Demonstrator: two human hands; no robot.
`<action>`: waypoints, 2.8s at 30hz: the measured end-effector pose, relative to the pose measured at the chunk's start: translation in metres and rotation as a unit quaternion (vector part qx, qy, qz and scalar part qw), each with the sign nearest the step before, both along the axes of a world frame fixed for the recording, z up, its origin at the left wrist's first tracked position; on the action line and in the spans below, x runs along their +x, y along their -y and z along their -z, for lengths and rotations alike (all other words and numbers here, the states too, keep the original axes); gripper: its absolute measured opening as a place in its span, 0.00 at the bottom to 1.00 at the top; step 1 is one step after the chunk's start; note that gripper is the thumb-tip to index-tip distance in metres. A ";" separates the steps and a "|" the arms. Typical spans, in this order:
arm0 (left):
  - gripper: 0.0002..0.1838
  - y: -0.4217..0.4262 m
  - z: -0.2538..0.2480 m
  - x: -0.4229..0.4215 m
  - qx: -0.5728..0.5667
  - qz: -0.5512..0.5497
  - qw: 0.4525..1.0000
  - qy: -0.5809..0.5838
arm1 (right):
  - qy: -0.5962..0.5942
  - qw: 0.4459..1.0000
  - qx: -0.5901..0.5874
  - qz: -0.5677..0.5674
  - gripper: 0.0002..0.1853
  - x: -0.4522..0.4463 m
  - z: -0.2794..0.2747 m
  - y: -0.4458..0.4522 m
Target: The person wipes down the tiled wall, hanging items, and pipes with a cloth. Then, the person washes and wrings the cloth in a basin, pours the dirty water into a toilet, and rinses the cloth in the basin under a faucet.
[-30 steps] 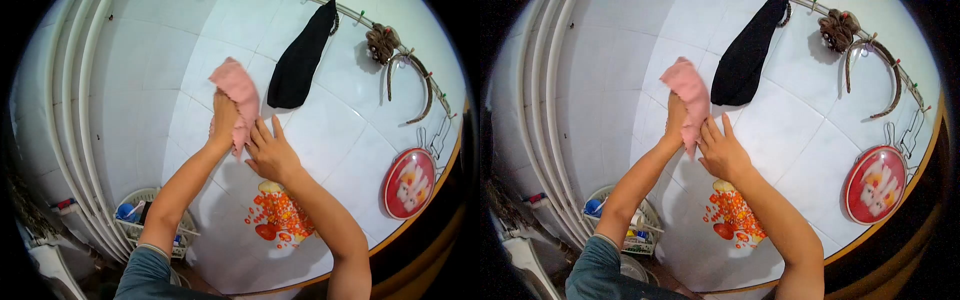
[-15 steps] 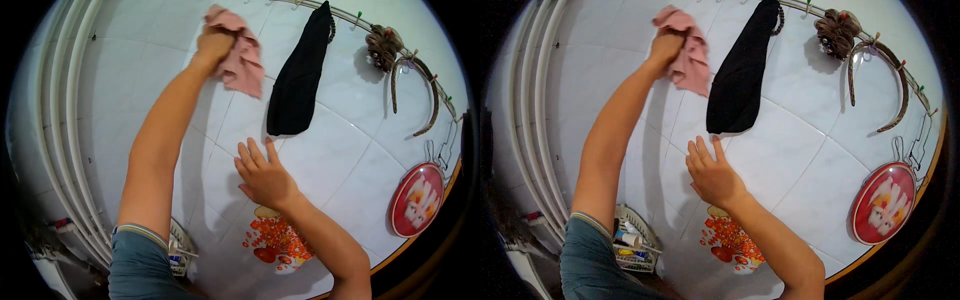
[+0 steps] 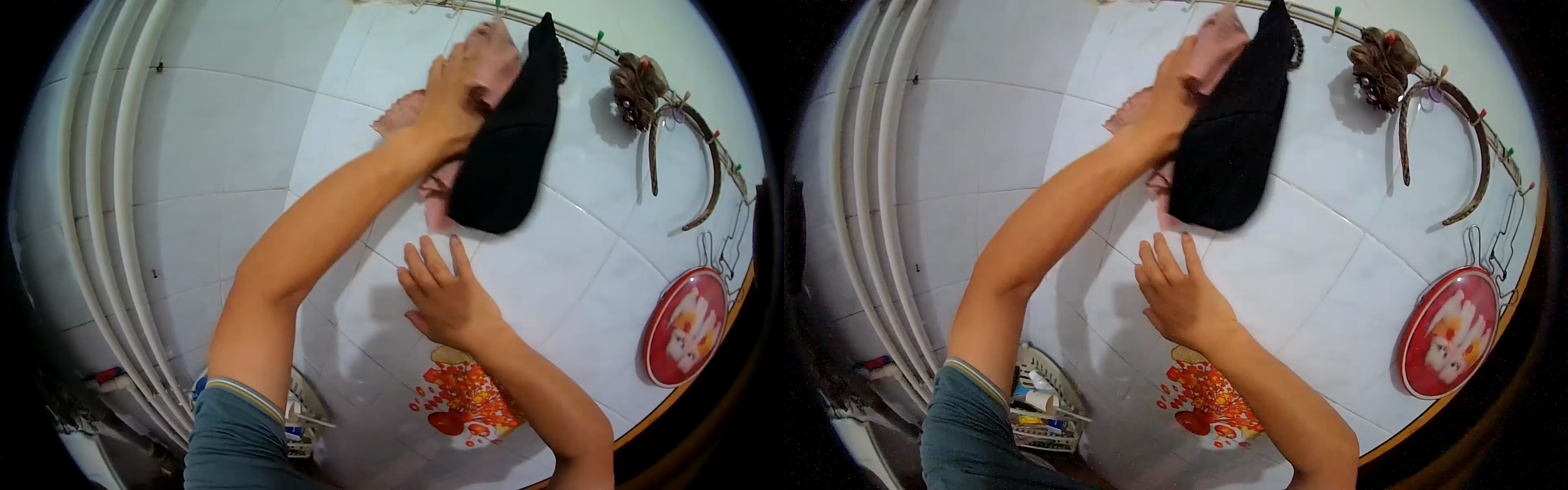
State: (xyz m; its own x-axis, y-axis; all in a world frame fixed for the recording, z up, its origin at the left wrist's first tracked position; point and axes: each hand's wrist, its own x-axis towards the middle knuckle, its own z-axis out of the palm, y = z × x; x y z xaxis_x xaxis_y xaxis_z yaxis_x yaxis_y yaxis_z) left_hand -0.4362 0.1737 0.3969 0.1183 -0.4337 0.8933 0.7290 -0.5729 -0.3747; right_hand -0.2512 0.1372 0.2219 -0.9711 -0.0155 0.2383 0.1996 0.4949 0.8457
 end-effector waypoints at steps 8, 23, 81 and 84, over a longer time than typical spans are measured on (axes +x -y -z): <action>0.23 0.015 0.002 -0.074 -0.225 -0.182 0.922 0.258 | 0.009 0.999 0.030 0.014 0.33 0.001 -0.002 0.003; 0.36 0.030 0.032 0.028 -0.134 -0.107 0.982 0.077 | -0.021 0.999 0.001 -0.041 0.33 0.003 0.004 -0.001; 0.43 0.067 0.092 0.265 -0.156 -0.238 0.955 -0.081 | -0.259 0.936 -0.206 -0.118 0.19 0.287 0.009 0.105; 0.39 0.076 0.079 0.267 -0.204 -0.255 0.945 -0.015 | -0.260 0.935 -0.209 -0.120 0.19 0.296 0.013 0.106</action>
State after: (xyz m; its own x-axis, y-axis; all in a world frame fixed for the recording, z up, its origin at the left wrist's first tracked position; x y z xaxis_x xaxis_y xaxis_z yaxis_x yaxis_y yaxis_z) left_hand -0.1693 0.0977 0.3178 0.2472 0.0658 0.9667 0.9418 -0.2509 -0.2237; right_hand 0.0444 0.0311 0.2092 -0.7032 -0.0193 0.7107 0.3701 0.8436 0.3891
